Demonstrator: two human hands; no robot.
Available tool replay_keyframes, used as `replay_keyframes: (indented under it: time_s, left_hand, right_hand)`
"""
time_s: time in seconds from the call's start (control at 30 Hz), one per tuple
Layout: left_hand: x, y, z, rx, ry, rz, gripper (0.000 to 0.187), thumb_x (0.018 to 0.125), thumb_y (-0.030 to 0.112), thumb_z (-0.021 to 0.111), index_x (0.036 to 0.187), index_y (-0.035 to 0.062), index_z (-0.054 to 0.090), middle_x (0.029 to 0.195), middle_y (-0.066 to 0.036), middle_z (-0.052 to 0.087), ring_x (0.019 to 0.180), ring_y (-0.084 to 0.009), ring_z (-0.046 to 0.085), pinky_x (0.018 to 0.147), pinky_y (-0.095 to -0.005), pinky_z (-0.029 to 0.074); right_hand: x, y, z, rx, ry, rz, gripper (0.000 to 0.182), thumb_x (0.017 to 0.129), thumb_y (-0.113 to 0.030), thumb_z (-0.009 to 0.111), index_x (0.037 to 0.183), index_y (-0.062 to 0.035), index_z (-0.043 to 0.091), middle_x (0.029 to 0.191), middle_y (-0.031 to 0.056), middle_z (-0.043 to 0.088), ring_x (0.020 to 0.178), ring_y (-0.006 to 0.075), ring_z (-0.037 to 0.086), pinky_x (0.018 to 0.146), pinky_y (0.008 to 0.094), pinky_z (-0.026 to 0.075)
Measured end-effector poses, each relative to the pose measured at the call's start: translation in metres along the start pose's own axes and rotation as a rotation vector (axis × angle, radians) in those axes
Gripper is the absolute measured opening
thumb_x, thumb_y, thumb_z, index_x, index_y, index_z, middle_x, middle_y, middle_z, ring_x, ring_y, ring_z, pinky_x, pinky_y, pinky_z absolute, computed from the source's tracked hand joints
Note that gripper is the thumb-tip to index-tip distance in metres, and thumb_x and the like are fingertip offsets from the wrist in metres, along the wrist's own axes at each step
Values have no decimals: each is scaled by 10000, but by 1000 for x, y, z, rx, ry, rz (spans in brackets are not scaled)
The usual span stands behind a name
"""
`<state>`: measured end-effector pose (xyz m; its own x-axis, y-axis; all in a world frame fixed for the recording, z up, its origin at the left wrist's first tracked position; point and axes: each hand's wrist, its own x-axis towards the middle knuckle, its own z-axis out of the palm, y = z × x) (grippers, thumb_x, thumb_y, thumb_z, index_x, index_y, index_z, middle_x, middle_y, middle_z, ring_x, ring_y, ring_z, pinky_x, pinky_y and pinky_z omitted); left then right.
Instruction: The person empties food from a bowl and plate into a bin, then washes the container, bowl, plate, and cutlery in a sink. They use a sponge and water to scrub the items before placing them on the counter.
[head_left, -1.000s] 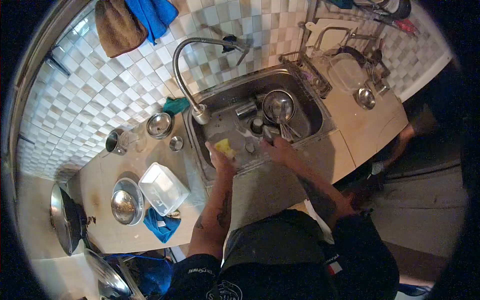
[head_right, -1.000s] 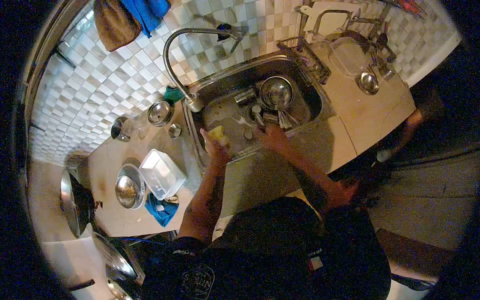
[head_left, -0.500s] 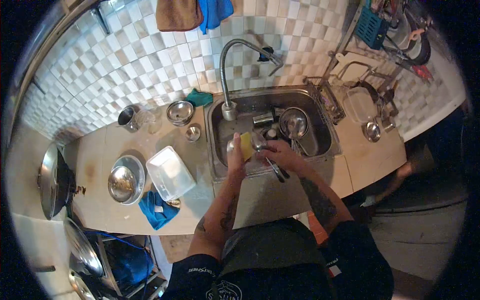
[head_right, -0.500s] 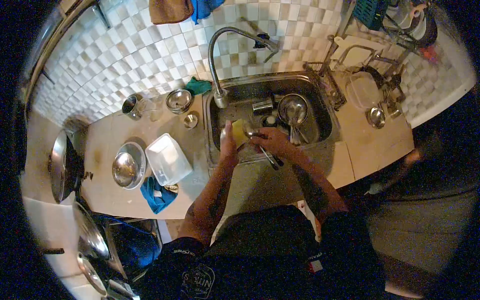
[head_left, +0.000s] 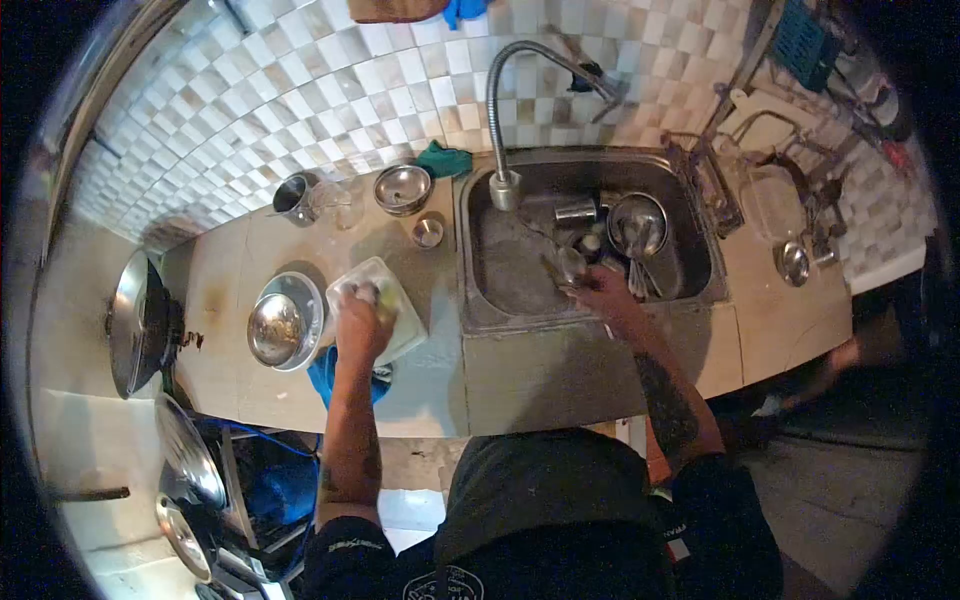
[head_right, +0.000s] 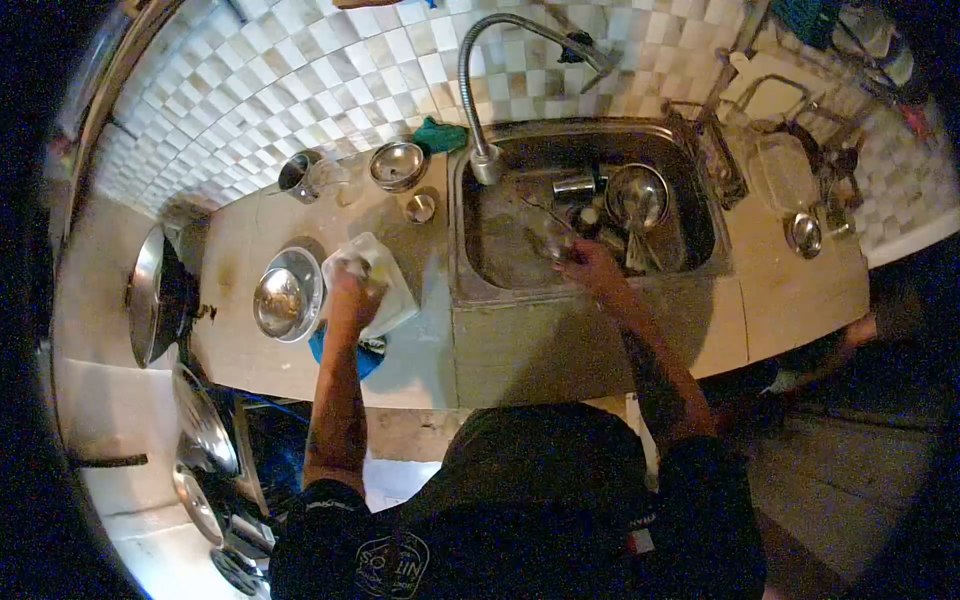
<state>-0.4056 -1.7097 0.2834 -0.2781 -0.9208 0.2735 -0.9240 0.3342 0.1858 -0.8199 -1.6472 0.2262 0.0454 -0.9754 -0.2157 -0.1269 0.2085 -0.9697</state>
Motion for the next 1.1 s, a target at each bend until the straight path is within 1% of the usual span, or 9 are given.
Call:
replay_keyframes:
  time_s: [0.13, 0.17, 0.27, 0.43, 0.5, 0.57, 0.73, 0.87, 1.1]
  left_hand:
    - [4, -76, 87, 83, -547, 270, 472, 609, 240, 768, 981, 11, 591, 882, -293, 617, 862, -432, 607, 763, -475, 501]
    - [26, -44, 48, 82, -766, 116, 407, 632, 240, 727, 929, -7, 597, 843, -292, 621, 863, -414, 624, 761, -479, 501]
    - [59, -4, -31, -61, -564, -86, 276, 722, 163, 616, 911, -37, 592, 775, -277, 623, 736, -420, 637, 626, -483, 481]
    - [123, 77, -103, -354, -531, 469, 312, 770, 137, 686, 1028, 2, 575, 849, -193, 653, 735, -316, 651, 655, -401, 511]
    - [126, 110, -62, -803, -796, 154, 260, 789, 136, 703, 1001, 26, 601, 895, -148, 661, 803, -272, 648, 696, -375, 502]
    - [110, 162, -18, -564, -429, 489, 285, 785, 163, 716, 1023, 45, 612, 935, -158, 648, 835, -278, 633, 728, -344, 512]
    - [93, 212, 91, -526, 83, 454, 197, 733, 63, 672, 926, 39, 648, 884, -177, 645, 847, -389, 609, 738, -435, 511]
    - [94, 223, 110, -407, 87, 546, 192, 713, 30, 615, 904, 37, 634, 881, -166, 643, 887, -370, 604, 780, -445, 506]
    - [101, 220, 122, -356, -19, 545, 175, 744, 44, 557, 905, 39, 625, 913, -173, 636, 889, -350, 613, 802, -431, 504]
  right_hand:
    - [9, -7, 14, 126, -38, -19, 233, 831, -180, 693, 995, -28, 627, 771, 28, 634, 657, 121, 562, 637, 296, 480]
    - [9, -5, 17, 160, -10, 3, 219, 828, -172, 694, 978, -29, 623, 758, 24, 629, 631, 119, 555, 617, 290, 476]
    - [11, 4, 20, 197, 54, 46, 186, 816, -147, 700, 929, -29, 612, 722, 17, 615, 568, 112, 538, 557, 273, 461]
    - [15, 11, 19, 151, 77, 76, 165, 832, -84, 677, 961, -27, 590, 750, 9, 591, 623, 79, 526, 526, 244, 408]
    - [10, 4, 28, 303, 98, 71, 178, 828, -80, 679, 970, -27, 586, 754, 9, 587, 619, 81, 521, 523, 246, 403]
    - [6, -1, 33, 447, 91, 55, 185, 825, -78, 682, 976, -32, 586, 756, 7, 581, 613, 82, 512, 519, 246, 397]
    - [19, 16, 33, 441, 211, 18, 142, 787, -64, 651, 926, -42, 631, 704, 24, 588, 556, 104, 509, 489, 282, 396]
    - [6, 6, 12, 10, 347, -66, 120, 798, -137, 693, 839, -29, 660, 642, 20, 576, 570, 96, 499, 517, 291, 406]
    - [14, 20, 4, -452, 453, -200, 138, 702, -94, 664, 800, 1, 643, 716, 205, 620, 666, 383, 610, 622, 454, 466]
